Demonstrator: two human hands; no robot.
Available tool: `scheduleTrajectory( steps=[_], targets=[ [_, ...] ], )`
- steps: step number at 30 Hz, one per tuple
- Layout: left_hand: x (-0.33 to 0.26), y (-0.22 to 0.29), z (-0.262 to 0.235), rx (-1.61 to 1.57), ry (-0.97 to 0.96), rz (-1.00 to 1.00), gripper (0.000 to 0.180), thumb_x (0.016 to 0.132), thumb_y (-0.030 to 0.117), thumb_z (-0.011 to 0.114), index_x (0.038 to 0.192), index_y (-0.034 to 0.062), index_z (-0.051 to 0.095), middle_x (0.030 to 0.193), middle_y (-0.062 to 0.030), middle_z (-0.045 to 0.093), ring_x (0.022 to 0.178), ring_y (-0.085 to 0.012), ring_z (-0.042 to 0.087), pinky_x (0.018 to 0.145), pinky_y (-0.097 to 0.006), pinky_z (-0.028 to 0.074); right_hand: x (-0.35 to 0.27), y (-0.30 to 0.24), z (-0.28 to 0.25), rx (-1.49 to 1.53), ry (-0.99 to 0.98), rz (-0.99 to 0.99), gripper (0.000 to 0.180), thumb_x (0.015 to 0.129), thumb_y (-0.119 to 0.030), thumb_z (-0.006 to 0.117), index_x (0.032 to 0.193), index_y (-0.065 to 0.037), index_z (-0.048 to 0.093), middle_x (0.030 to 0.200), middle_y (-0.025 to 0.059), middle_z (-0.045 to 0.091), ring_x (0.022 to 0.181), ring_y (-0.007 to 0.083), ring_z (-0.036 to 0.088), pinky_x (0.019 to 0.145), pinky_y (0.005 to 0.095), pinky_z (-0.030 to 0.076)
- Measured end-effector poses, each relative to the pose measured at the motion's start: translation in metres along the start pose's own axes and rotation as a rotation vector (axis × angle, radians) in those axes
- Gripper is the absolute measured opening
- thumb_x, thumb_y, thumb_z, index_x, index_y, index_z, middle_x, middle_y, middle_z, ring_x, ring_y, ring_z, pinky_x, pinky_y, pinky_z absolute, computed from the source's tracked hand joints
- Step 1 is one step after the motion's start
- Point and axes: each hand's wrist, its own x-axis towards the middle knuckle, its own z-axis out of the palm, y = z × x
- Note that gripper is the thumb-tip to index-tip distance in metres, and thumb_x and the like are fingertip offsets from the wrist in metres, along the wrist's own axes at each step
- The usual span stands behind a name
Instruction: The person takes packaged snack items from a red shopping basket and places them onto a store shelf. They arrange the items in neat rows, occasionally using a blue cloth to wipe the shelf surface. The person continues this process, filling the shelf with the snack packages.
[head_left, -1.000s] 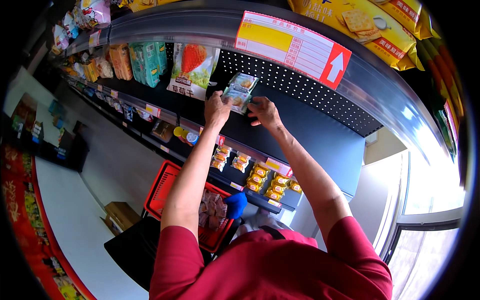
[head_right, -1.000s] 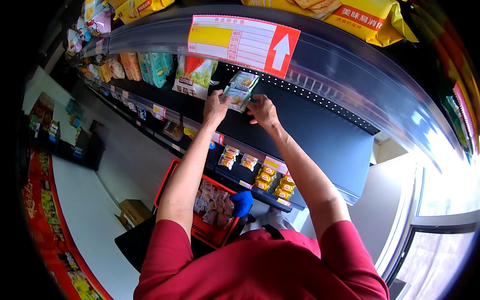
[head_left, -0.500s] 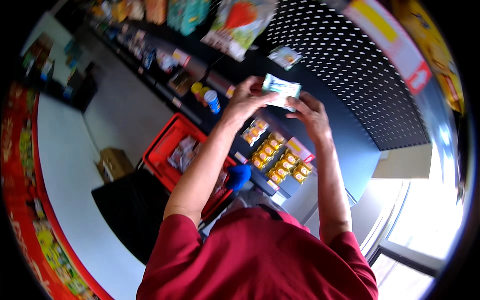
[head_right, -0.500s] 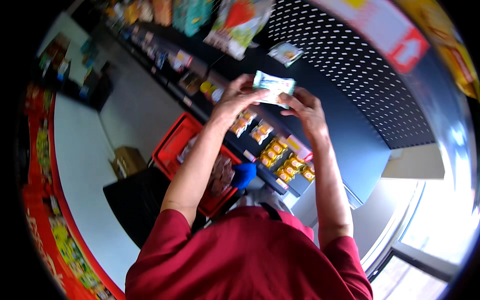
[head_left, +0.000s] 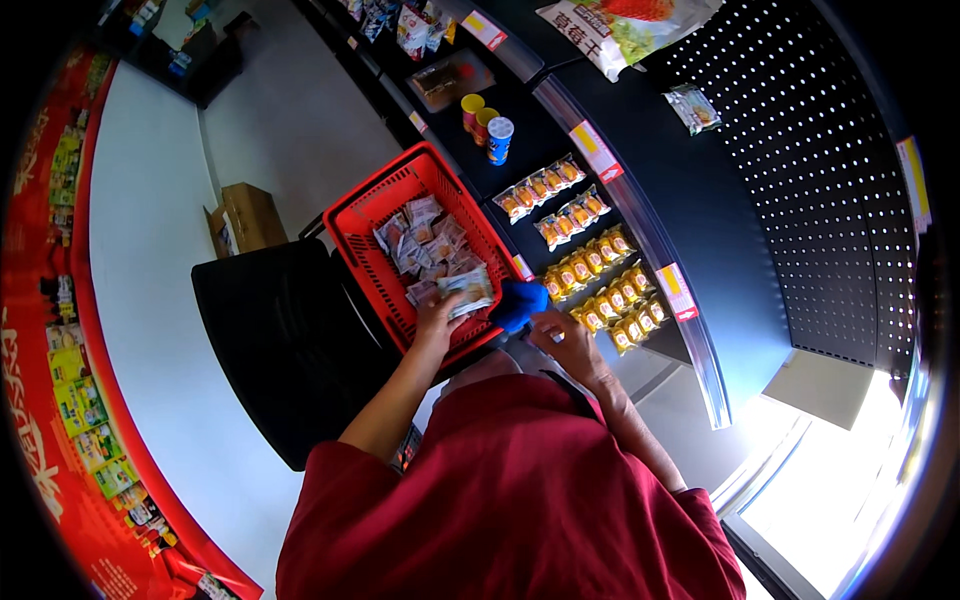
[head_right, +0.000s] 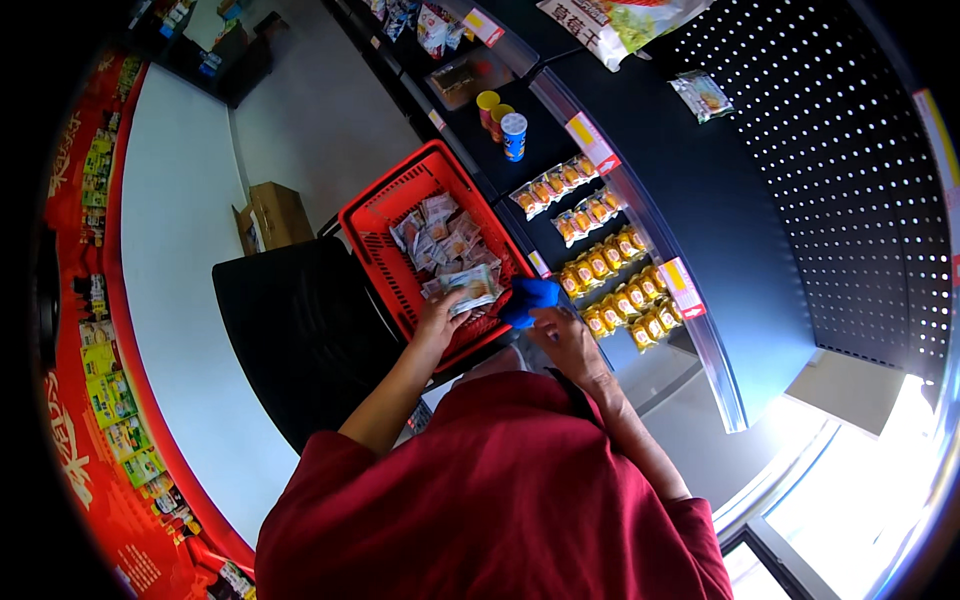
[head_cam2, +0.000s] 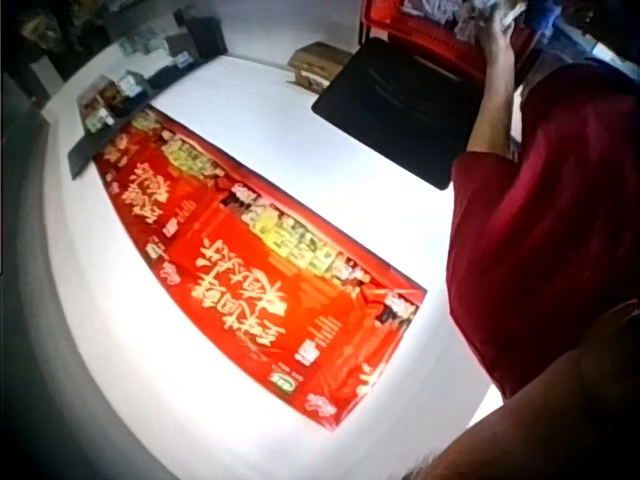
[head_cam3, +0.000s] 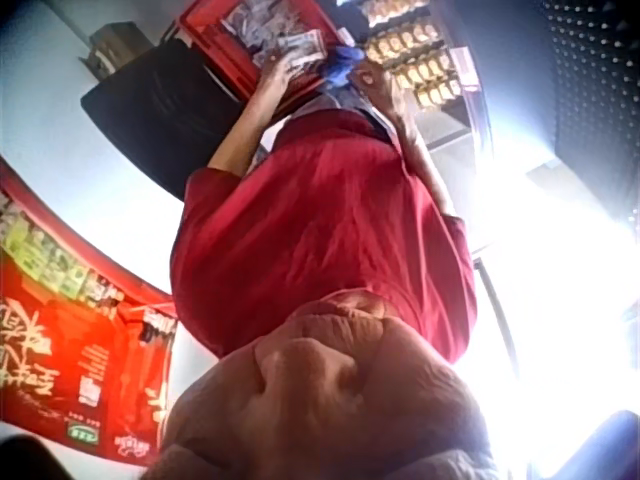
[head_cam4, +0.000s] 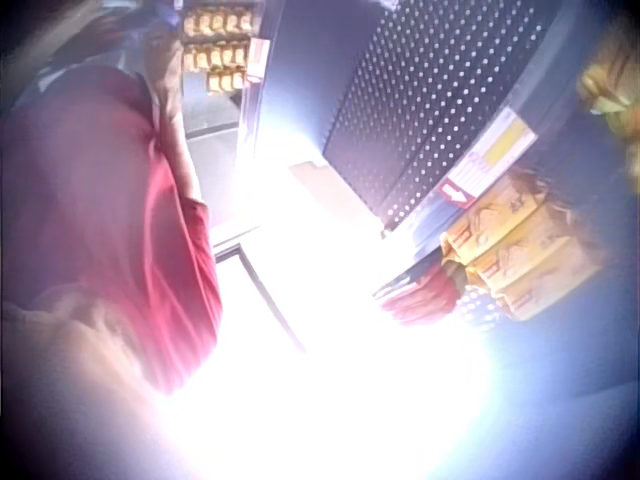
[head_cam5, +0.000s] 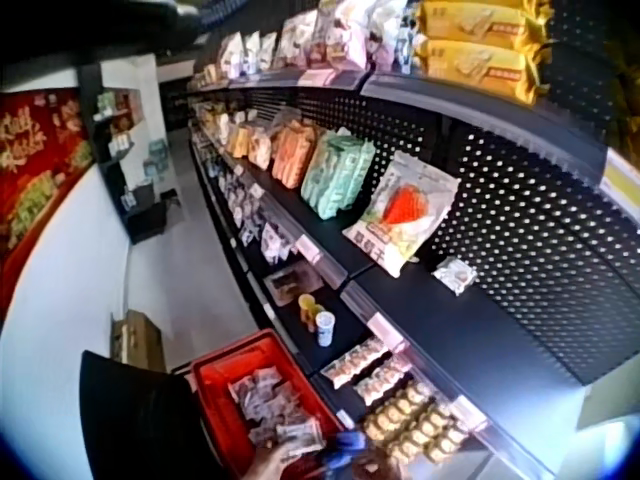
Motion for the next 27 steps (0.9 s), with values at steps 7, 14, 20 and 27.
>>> scheduleTrajectory(
  steps=[7,14,20,27],
  targets=[
    [0.095,-0.048,-0.098,0.010,0.447,-0.107,0.042,0.076,0.024,0.085,0.112,0.0159,0.064,0.116,-0.0012,0.066,0.098,-0.0210,0.065,0.080,-0.040,0.053,-0.022,0.010,0.014,-0.053,-0.043,0.078,0.033,0.094,-0.021,0.069,0.121,-0.002,0.067,0.104,0.0166,0.072,0.097,0.0259,0.070,0.085,0.0375,0.056],
    [0.176,-0.006,-0.088,-0.061,0.426,-0.033,0.060,0.084,0.010,0.081,0.134,0.0003,0.050,0.137,-0.0140,0.056,0.117,-0.0300,0.061,0.090,-0.042,0.059,-0.037,0.007,0.013,-0.130,0.001,0.206,0.034,0.096,-0.024,0.066,0.124,-0.005,0.066,0.109,0.0151,0.072,0.097,0.0270,0.070,0.086,0.0381,0.055],
    [0.182,0.050,-0.037,0.091,0.377,0.118,0.061,0.083,0.016,0.083,0.134,-0.0022,0.054,0.108,-0.0099,0.061,0.093,-0.0218,0.062,0.083,-0.036,0.060,-0.051,0.010,0.014,-0.126,0.007,0.277,0.035,0.096,-0.026,0.065,0.125,-0.007,0.066,0.111,0.0153,0.072,0.099,0.0302,0.070,0.088,0.0403,0.055],
    [0.165,0.017,-0.043,0.279,0.368,0.020,0.039,0.093,0.020,0.074,0.126,0.0023,0.061,0.092,-0.0054,0.062,0.081,-0.0147,0.061,0.065,-0.032,0.056,-0.047,0.005,0.005,-0.109,0.058,0.257,0.033,0.096,-0.024,0.064,0.124,-0.007,0.066,0.110,0.0145,0.072,0.100,0.0297,0.070,0.088,0.0395,0.055]
  ],
)
